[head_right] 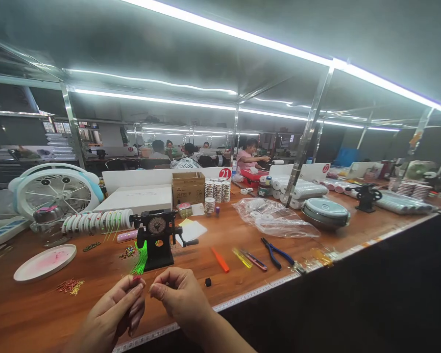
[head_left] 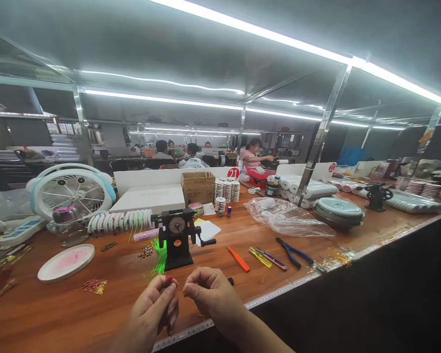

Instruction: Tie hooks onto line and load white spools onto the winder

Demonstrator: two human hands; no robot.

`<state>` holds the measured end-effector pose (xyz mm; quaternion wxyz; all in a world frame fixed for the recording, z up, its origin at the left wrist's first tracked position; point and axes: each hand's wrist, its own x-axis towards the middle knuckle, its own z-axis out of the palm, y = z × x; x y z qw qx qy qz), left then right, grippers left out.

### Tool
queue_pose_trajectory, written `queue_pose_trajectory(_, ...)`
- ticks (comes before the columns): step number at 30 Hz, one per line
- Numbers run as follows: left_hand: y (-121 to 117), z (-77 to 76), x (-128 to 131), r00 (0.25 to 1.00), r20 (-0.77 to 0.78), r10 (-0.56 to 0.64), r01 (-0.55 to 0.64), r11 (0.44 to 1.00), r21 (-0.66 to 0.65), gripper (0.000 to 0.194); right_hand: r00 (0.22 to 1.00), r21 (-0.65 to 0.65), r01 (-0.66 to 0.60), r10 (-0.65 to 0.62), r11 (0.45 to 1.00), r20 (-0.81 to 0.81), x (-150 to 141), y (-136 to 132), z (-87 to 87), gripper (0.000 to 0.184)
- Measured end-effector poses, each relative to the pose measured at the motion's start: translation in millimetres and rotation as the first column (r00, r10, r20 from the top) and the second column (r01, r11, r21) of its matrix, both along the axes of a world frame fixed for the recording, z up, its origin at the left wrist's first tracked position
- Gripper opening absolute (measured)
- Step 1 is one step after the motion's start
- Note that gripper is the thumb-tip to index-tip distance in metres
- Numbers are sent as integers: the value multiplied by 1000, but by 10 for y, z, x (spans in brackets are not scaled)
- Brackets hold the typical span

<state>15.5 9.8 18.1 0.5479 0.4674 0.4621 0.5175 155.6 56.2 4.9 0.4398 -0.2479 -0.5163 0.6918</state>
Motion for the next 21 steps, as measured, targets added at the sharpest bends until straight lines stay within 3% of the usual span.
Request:
queue_pose_trajectory(7, -21, -21, 12, 980, 196, 14, 5, 996, -93, 21, 957, -85, -273, 262, 958, -124, 70, -17, 7, 22)
queue_pose_trajectory(13, -21, 33, 0, 935, 356, 10, 72, 974, -216, 31, 954, -97, -291, 282, 952, -103, 73, -7, 52, 23)
queue_pose_trajectory(21, -14, 80, 18, 929, 368, 47, 53, 965, -256, 39, 953, -96, -297, 290, 950, -84, 80, 3, 113, 22)
